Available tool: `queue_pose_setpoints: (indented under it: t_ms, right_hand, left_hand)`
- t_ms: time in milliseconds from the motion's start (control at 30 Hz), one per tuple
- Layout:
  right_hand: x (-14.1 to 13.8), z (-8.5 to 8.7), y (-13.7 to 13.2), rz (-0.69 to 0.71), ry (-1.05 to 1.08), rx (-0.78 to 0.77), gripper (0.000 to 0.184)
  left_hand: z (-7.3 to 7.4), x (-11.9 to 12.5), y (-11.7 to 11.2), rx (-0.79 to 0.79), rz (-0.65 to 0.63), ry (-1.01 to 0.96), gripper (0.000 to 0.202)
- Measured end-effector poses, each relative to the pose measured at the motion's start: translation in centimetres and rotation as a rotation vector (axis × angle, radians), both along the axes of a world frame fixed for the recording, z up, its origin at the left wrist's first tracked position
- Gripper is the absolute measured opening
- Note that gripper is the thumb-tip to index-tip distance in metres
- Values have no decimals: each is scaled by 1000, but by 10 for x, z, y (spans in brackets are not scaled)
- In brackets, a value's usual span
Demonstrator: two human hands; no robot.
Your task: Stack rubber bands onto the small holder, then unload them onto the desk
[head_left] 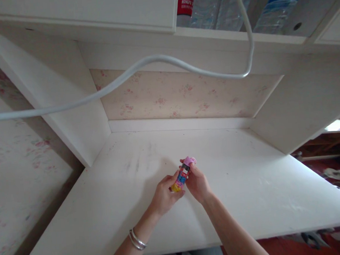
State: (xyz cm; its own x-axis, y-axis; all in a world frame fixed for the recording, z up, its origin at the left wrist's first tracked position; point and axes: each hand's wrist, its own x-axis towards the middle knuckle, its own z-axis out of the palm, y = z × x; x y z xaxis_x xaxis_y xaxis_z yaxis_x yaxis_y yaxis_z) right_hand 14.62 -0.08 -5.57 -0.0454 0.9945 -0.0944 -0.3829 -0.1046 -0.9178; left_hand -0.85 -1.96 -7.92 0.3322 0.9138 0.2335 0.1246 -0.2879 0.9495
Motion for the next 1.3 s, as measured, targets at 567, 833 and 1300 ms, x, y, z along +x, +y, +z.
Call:
queue_pose_setpoints:
  t_ms: [567, 833, 1300]
  right_hand:
    - [85, -5, 65, -255, -389, 170, 50]
    - [150, -27, 127, -494, -615, 248, 41]
    - [180, -50, 133, -449, -623, 173, 44]
  left_hand:
    - [-14, 17, 43, -316, 76, 30, 49]
    - [5, -1, 47, -426, 23, 90, 33]
    - [-3, 0, 46, -497, -45, 100, 32]
